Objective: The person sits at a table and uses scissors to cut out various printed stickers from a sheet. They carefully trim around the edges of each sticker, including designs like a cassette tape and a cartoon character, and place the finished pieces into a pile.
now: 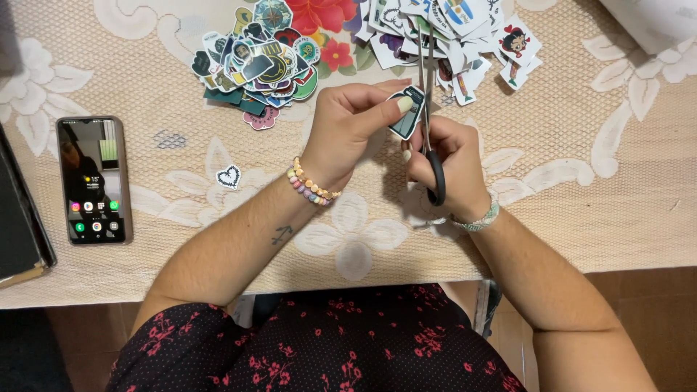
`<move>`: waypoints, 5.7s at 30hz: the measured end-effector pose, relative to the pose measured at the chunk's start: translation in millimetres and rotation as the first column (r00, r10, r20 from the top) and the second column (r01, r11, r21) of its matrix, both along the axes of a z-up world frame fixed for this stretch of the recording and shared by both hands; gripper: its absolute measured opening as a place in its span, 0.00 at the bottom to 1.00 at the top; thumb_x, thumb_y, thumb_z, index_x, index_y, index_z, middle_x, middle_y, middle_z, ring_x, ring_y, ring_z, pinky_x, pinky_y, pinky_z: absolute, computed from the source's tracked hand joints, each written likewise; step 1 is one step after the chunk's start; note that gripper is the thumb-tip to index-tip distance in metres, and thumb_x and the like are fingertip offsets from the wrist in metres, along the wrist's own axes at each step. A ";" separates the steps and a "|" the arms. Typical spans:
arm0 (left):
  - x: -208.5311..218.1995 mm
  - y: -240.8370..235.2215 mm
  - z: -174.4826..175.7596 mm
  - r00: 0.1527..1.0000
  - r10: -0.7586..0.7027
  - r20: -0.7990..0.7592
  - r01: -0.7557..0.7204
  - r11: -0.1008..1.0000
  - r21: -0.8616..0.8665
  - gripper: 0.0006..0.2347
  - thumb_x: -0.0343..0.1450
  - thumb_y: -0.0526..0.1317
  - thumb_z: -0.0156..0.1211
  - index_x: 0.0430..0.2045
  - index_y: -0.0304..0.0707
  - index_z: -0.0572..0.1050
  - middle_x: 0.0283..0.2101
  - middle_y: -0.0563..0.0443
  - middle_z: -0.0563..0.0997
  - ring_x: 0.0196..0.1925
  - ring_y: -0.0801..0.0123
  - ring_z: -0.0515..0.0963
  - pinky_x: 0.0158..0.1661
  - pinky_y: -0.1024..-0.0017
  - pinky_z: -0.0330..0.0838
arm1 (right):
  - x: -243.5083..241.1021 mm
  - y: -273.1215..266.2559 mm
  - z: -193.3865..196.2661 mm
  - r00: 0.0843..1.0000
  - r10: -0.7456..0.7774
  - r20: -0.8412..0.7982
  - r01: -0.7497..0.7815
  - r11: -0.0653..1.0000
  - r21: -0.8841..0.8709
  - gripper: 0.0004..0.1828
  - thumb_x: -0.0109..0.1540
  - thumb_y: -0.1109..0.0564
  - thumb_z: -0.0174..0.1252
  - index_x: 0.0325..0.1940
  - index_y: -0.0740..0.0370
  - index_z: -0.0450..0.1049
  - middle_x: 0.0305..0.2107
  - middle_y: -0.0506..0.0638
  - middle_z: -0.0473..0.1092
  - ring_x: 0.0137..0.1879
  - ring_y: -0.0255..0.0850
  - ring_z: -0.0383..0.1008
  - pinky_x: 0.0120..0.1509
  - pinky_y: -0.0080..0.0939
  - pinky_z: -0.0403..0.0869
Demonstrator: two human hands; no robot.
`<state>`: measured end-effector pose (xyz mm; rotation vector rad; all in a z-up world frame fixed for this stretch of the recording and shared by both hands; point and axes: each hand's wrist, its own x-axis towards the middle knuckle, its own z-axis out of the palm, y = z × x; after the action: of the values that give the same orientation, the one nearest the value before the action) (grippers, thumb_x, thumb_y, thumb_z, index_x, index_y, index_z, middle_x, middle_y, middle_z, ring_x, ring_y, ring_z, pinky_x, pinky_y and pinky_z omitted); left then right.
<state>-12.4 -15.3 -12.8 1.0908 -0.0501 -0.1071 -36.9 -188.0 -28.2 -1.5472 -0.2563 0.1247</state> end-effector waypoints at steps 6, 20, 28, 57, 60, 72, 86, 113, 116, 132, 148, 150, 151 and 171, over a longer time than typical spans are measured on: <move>-3.6 -4.0 1.9 1.000 -0.018 -0.020 0.018 1.000 -0.023 0.05 0.66 0.32 0.71 0.25 0.25 0.82 0.37 0.37 0.84 0.54 0.56 0.78 0.56 0.60 0.73 | 1.8 -2.2 -4.9 1.000 -0.005 0.023 0.006 1.000 -0.007 0.07 0.53 0.64 0.63 0.26 0.68 0.71 0.14 0.53 0.66 0.24 0.34 0.71 0.31 0.30 0.69; -6.0 -6.7 0.8 0.999 -0.008 -0.052 0.006 1.000 -0.026 0.07 0.65 0.34 0.73 0.28 0.26 0.82 0.37 0.40 0.84 0.47 0.71 0.78 0.49 0.68 0.76 | 1.1 -2.7 0.7 0.999 -0.033 0.026 0.035 0.997 -0.075 0.07 0.51 0.63 0.63 0.25 0.65 0.70 0.12 0.50 0.64 0.24 0.30 0.65 0.30 0.26 0.63; -0.4 -3.5 -4.6 1.000 -0.005 -0.025 0.006 1.000 0.029 0.06 0.65 0.35 0.73 0.28 0.29 0.83 0.37 0.45 0.84 0.43 0.77 0.79 0.46 0.75 0.77 | 0.4 0.7 9.4 1.000 -0.011 -0.010 0.010 0.998 -0.054 0.08 0.51 0.62 0.65 0.25 0.64 0.70 0.14 0.50 0.65 0.23 0.31 0.66 0.29 0.27 0.65; 27.6 36.4 17.6 0.954 -0.299 -0.018 0.288 0.900 0.327 0.04 0.62 0.31 0.71 0.17 0.39 0.82 0.31 0.47 0.85 0.43 0.73 0.84 0.44 0.78 0.77 | -1.4 -6.9 37.5 0.979 0.192 -0.075 -0.204 0.953 -0.224 0.05 0.50 0.65 0.55 0.24 0.57 0.68 0.18 0.38 0.63 0.24 0.24 0.55 0.27 0.24 0.55; 29.4 38.6 16.2 0.950 -0.311 -0.038 0.306 0.896 0.322 0.03 0.62 0.31 0.71 0.18 0.38 0.82 0.34 0.44 0.86 0.42 0.73 0.84 0.43 0.79 0.77 | 0.3 -8.4 39.4 0.972 0.220 -0.077 -0.233 0.939 -0.252 0.06 0.50 0.64 0.55 0.23 0.55 0.67 0.16 0.36 0.60 0.23 0.24 0.54 0.27 0.25 0.54; 26.9 38.1 19.9 0.943 -0.333 0.012 0.288 0.833 0.472 0.02 0.62 0.32 0.70 0.19 0.38 0.82 0.35 0.48 0.87 0.35 0.77 0.83 0.36 0.81 0.76 | 3.0 -3.3 41.9 0.974 0.171 -0.146 -0.201 0.953 -0.224 0.06 0.52 0.67 0.56 0.24 0.58 0.70 0.15 0.42 0.64 0.22 0.28 0.62 0.26 0.26 0.63; -34.0 43.9 59.6 0.710 -0.666 0.229 0.189 0.494 0.849 0.07 0.66 0.32 0.59 0.32 0.36 0.83 0.31 0.42 0.85 0.34 0.51 0.84 0.35 0.61 0.77 | 23.0 -12.1 0.7 0.993 0.093 0.070 -0.077 0.976 -0.205 0.14 0.59 0.57 0.72 0.42 0.68 0.78 0.23 0.55 0.72 0.23 0.32 0.69 0.27 0.28 0.67; 165.6 252.9 -71.3 0.824 0.532 0.196 -0.556 0.691 0.463 0.03 0.66 0.37 0.68 0.24 0.43 0.79 0.32 0.54 0.80 0.21 0.77 0.75 0.22 0.79 0.72 | 11.9 -1.4 9.7 0.989 0.148 -0.017 -0.145 0.929 -0.341 0.24 0.49 0.58 0.77 0.47 0.63 0.79 0.23 0.48 0.71 0.20 0.30 0.63 0.26 0.26 0.62; 149.3 248.3 -72.4 0.562 0.798 0.219 -0.824 0.514 0.239 0.08 0.62 0.37 0.77 0.24 0.40 0.79 0.17 0.51 0.79 0.12 0.72 0.73 0.12 0.77 0.68 | 2.2 5.1 21.1 0.979 0.196 -0.058 -0.202 0.888 -0.412 0.28 0.45 0.56 0.78 0.47 0.65 0.79 0.24 0.51 0.72 0.23 0.34 0.64 0.28 0.31 0.64; -24.6 45.7 1.0 0.998 -0.044 0.047 0.025 0.937 0.347 0.10 0.64 0.27 0.65 0.38 0.28 0.82 0.28 0.46 0.82 0.29 0.78 0.79 0.31 0.81 0.78 | 1.4 8.7 53.8 0.989 0.142 -0.035 -0.146 0.942 -0.302 0.25 0.54 0.68 0.64 0.56 0.66 0.74 0.39 0.55 0.74 0.35 0.40 0.78 0.40 0.37 0.79; 57.8 172.9 29.3 0.965 0.122 0.230 -0.247 0.150 0.957 0.16 0.64 0.36 0.75 0.45 0.43 0.79 0.46 0.51 0.79 0.42 0.67 0.78 0.43 0.76 0.79 | 51.8 52.3 58.5 0.984 0.168 -0.064 -0.175 0.808 -0.562 0.10 0.63 0.56 0.61 0.48 0.57 0.77 0.44 0.50 0.77 0.46 0.37 0.80 0.50 0.32 0.83; 84.9 197.2 20.9 0.929 0.207 0.307 -0.356 0.265 0.896 0.12 0.68 0.38 0.71 0.44 0.43 0.79 0.44 0.53 0.81 0.43 0.72 0.78 0.42 0.80 0.80 | 86.2 74.6 50.9 0.985 0.173 0.004 -0.139 0.806 -0.576 0.09 0.63 0.54 0.61 0.48 0.54 0.77 0.45 0.49 0.76 0.47 0.38 0.79 0.48 0.31 0.81; 97.7 210.2 16.4 0.881 0.297 0.367 -0.461 0.367 0.808 0.08 0.71 0.40 0.67 0.42 0.43 0.79 0.42 0.55 0.82 0.43 0.76 0.79 0.41 0.84 0.80 | 102.9 86.7 46.7 0.982 0.175 0.071 -0.101 0.802 -0.589 0.08 0.64 0.53 0.61 0.47 0.50 0.77 0.46 0.49 0.75 0.47 0.39 0.77 0.46 0.31 0.79; 142.8 241.5 -33.3 0.726 0.596 0.343 -0.568 0.238 0.788 0.18 0.63 0.28 0.68 0.45 0.50 0.77 0.51 0.60 0.76 0.42 0.74 0.80 0.37 0.75 0.83 | 262.4 271.4 -18.3 0.958 0.159 0.239 0.080 0.653 -0.753 0.16 0.49 0.40 0.78 0.31 0.45 0.81 0.32 0.43 0.79 0.39 0.41 0.77 0.38 0.46 0.75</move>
<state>130.5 226.2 -46.0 2.0857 0.5243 0.6390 225.5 83.3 -46.5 -2.4216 -0.5157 0.0370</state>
